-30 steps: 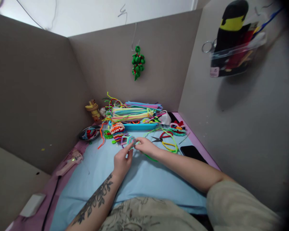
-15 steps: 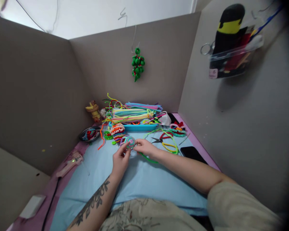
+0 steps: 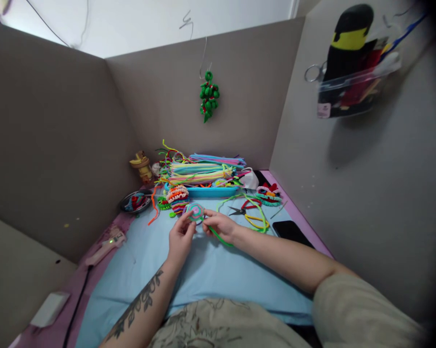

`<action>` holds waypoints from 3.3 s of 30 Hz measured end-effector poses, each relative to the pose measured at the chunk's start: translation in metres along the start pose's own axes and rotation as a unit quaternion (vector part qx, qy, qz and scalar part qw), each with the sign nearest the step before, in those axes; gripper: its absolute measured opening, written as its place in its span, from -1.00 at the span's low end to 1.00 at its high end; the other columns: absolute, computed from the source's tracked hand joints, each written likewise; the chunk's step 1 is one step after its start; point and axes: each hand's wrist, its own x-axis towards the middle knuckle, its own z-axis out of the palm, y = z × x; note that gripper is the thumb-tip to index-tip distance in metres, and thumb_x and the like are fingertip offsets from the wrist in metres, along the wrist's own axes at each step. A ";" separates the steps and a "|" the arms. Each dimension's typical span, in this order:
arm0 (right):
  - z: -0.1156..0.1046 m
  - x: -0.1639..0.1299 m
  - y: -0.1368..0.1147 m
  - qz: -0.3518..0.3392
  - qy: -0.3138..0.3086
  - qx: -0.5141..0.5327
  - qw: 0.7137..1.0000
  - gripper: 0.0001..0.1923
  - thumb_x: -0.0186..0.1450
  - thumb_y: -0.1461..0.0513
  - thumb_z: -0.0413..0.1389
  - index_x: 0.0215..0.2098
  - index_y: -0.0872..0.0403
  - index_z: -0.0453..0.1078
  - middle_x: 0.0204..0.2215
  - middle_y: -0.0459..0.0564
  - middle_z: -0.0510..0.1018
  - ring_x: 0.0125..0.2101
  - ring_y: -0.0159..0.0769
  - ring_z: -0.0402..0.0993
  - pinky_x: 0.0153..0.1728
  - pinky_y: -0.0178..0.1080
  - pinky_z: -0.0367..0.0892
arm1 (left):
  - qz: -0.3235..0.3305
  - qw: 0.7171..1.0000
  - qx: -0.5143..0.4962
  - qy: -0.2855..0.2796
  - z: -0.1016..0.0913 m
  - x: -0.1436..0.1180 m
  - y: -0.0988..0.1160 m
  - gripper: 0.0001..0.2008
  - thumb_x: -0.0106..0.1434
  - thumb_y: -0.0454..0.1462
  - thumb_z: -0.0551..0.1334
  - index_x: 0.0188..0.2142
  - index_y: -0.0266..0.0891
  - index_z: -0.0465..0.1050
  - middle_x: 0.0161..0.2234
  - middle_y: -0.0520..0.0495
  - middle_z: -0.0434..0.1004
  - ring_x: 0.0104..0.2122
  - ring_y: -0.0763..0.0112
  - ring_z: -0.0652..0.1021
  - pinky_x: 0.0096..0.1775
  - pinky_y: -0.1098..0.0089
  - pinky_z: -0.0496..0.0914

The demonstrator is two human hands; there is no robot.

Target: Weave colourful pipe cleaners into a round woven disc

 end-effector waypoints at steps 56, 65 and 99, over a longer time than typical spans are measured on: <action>0.005 -0.006 -0.014 0.025 -0.027 -0.100 0.994 -0.55 -0.05 0.29 0.24 -0.17 0.11 0.31 -0.51 -0.02 0.56 -0.52 -0.35 0.51 -0.58 -0.43 0.30 | -0.036 0.988 -0.146 0.033 0.000 0.005 0.007 -0.43 -0.01 -0.25 0.33 -0.02 -0.19 0.16 -0.38 -0.01 0.45 -0.37 0.40 0.50 -0.30 0.38 0.37; 0.008 -0.008 -0.015 0.006 -0.024 -0.108 0.994 -0.54 -0.06 0.28 0.26 -0.18 0.11 0.28 -0.54 -0.06 0.54 -0.52 -0.35 0.51 -0.56 -0.43 0.32 | -0.033 0.987 -0.155 0.033 0.000 0.006 0.006 -0.44 -0.01 -0.26 0.33 -0.03 -0.19 0.16 -0.40 0.01 0.45 -0.39 0.43 0.50 -0.31 0.40 0.36; 0.007 -0.005 -0.009 -0.102 0.034 -0.287 0.952 -0.65 0.02 0.24 0.17 -0.21 0.08 0.25 -0.69 -0.30 0.28 -0.73 -0.53 0.24 -0.68 -0.43 0.20 | -0.083 0.980 -0.177 0.040 0.002 0.008 0.010 -0.44 -0.04 -0.25 0.34 -0.05 -0.20 0.19 -0.45 0.05 0.43 -0.51 0.53 0.45 -0.43 0.50 0.27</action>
